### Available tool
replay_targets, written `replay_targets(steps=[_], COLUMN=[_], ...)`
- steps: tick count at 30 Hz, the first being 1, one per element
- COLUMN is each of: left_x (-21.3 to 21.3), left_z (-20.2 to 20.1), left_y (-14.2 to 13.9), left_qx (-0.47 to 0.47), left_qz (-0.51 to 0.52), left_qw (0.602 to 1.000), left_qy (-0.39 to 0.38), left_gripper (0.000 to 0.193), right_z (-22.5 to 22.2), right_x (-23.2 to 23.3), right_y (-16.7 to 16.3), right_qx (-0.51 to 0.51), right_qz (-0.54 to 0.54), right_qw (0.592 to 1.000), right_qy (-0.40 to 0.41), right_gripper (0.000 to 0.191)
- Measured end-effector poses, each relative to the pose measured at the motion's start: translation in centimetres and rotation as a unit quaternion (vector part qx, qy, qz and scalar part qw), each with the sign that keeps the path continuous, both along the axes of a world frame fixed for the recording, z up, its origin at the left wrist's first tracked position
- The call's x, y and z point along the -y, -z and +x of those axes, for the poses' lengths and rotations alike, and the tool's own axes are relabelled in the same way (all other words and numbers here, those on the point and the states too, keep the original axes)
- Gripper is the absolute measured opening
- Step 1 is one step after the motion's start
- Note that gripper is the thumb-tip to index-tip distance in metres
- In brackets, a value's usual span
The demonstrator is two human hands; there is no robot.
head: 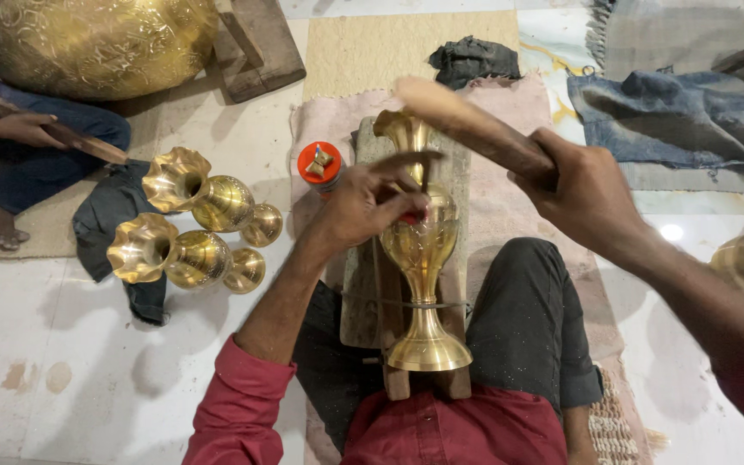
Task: The person sits on the floor with a brass vase clamped to a wooden block on their lap, holds a punch against the vase surface, and repeatedly strikes the punch with a wooden mallet to engrave decorative patterns, repositioning the punch around the vase as they work.
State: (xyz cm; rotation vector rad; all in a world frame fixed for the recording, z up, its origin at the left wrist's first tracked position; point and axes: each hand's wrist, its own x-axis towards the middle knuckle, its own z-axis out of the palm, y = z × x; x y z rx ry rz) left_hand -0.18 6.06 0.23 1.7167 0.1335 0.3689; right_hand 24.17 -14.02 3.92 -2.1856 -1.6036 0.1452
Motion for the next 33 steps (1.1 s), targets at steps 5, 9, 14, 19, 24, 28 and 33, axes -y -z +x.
replay_targets(steps=[5,9,14,19,24,28,33], left_x=[1.1,2.3,2.0,1.8,2.2,2.4,2.1], left_z=[-1.2,-1.5,-1.2,-0.9,-0.8,-0.9,-1.0], left_y=[1.0,1.7,2.0,2.0,1.8,1.6,1.3], left_qx=[0.014,0.048,0.090,0.061,0.042,0.022,0.009], left_qz=[0.017,0.031,0.039,0.035,0.020,0.031,0.035], left_qw=[0.991,0.985,0.989,0.991,0.992,0.991,0.992], left_qy=[-0.136,-0.160,-0.107,-0.118,-0.121,-0.131,-0.120], left_gripper=[0.047,0.051,0.042,0.053,0.055,0.051,0.054], right_z=[0.1,0.1,0.8,1.0,0.9,0.5,-0.7], right_x=[0.5,0.0,-1.4,-2.5,-4.3,-5.4,-6.3], right_y=[1.3,1.7,0.0,-2.0,-3.7,-5.2,-5.6], right_qx=[0.074,0.115,0.151,0.229,-0.097,-0.005,-0.070], right_qz=[-0.115,-0.178,-0.221,-0.296,-0.103,-0.165,-0.082], right_qw=[0.990,0.976,0.963,0.927,0.990,0.985,0.993], right_qy=[-0.028,-0.049,-0.016,-0.038,-0.004,-0.051,-0.050], right_gripper=[0.025,0.036,0.029,0.022,0.034,0.028,0.025])
